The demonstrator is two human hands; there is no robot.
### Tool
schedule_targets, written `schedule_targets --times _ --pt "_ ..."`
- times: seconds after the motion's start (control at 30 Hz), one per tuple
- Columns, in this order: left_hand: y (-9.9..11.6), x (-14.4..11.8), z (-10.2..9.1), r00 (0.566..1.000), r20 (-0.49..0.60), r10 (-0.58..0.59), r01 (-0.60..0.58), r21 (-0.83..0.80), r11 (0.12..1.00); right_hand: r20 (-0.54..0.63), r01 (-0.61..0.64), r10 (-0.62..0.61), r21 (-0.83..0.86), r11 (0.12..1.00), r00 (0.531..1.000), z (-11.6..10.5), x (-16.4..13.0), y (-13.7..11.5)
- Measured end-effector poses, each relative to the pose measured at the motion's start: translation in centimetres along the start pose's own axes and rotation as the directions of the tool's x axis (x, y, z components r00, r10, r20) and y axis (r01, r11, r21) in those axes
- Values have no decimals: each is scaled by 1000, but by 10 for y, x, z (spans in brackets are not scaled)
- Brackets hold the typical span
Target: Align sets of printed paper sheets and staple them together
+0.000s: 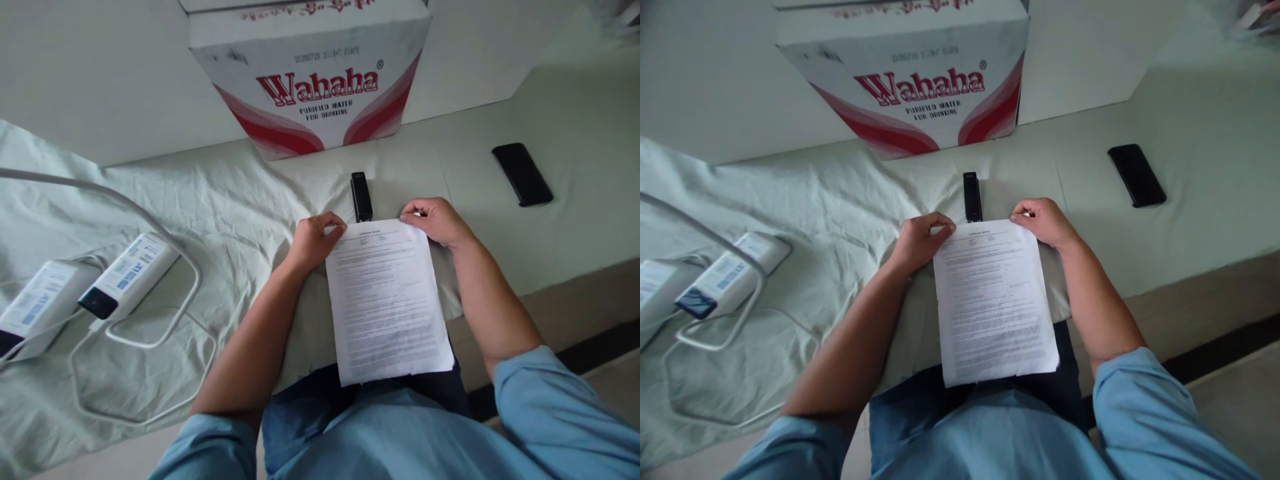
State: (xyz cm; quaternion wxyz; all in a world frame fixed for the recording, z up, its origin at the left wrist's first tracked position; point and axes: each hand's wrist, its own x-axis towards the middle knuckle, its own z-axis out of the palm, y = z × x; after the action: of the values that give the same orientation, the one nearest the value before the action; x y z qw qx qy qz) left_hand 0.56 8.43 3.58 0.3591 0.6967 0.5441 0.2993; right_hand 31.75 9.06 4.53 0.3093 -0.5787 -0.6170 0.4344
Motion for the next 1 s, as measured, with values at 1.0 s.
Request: schedule_targets --times 1.0 --pt "-5 -6 14 913 83 400 -394 433 811 -169 81 -131 -272 959 977 14 4 -2"
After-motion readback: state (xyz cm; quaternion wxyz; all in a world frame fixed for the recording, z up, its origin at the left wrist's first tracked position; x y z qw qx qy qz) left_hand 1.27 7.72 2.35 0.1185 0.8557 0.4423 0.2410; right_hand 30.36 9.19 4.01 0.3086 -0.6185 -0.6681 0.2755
